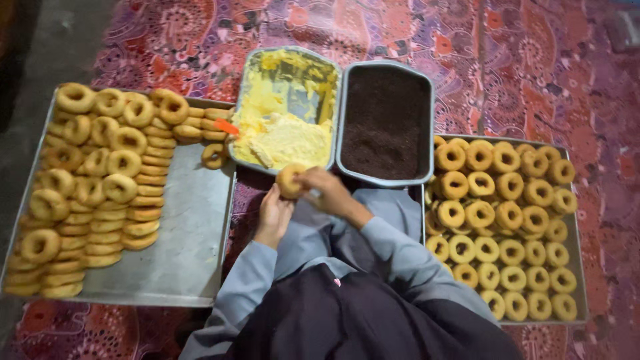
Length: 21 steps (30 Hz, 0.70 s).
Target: The person fills ring-shaped donuts with a yellow paste using a small orange spatula, then rolls them in a dark granular topping. The filled donuts are placed on a metal tray to the right.
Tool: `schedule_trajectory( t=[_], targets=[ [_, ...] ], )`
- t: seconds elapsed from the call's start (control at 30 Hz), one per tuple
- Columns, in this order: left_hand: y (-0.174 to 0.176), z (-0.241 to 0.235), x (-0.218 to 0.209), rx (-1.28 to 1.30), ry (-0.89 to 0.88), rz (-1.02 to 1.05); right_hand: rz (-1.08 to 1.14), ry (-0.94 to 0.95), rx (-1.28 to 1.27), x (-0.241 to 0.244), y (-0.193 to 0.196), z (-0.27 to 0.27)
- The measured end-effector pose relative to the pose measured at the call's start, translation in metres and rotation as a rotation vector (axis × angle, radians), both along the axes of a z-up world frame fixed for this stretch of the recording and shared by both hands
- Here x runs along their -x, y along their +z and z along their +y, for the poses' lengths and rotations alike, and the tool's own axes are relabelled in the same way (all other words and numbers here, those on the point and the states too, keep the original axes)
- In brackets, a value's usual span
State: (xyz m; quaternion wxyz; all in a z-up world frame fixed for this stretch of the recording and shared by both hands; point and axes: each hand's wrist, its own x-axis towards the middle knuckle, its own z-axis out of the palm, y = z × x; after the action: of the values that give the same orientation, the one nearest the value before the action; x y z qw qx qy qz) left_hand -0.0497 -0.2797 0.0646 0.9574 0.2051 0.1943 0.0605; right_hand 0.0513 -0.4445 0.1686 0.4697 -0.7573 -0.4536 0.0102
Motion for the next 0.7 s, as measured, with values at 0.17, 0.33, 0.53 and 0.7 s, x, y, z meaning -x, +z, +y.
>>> schedule_trajectory(
  t=[0.17, 0.33, 0.53, 0.7],
  targets=[
    [0.016, -0.040, -0.062, -0.114, -0.245, -0.005, -0.304, -0.772, 0.066, -0.090, -0.041, -0.094],
    [0.033, -0.100, -0.160, -1.318, -0.293, 0.009, 0.093, -0.693, 0.264, -0.126, -0.089, -0.165],
    [0.031, -0.130, -0.194, -1.918, -0.356, -0.198, 1.270, -0.835, -0.677, -0.129, -0.079, -0.182],
    [0.005, -0.141, -0.211, -1.533, -0.390, 0.264, 1.333, -0.658, -0.745, -0.120, -0.055, -0.186]
  ],
)
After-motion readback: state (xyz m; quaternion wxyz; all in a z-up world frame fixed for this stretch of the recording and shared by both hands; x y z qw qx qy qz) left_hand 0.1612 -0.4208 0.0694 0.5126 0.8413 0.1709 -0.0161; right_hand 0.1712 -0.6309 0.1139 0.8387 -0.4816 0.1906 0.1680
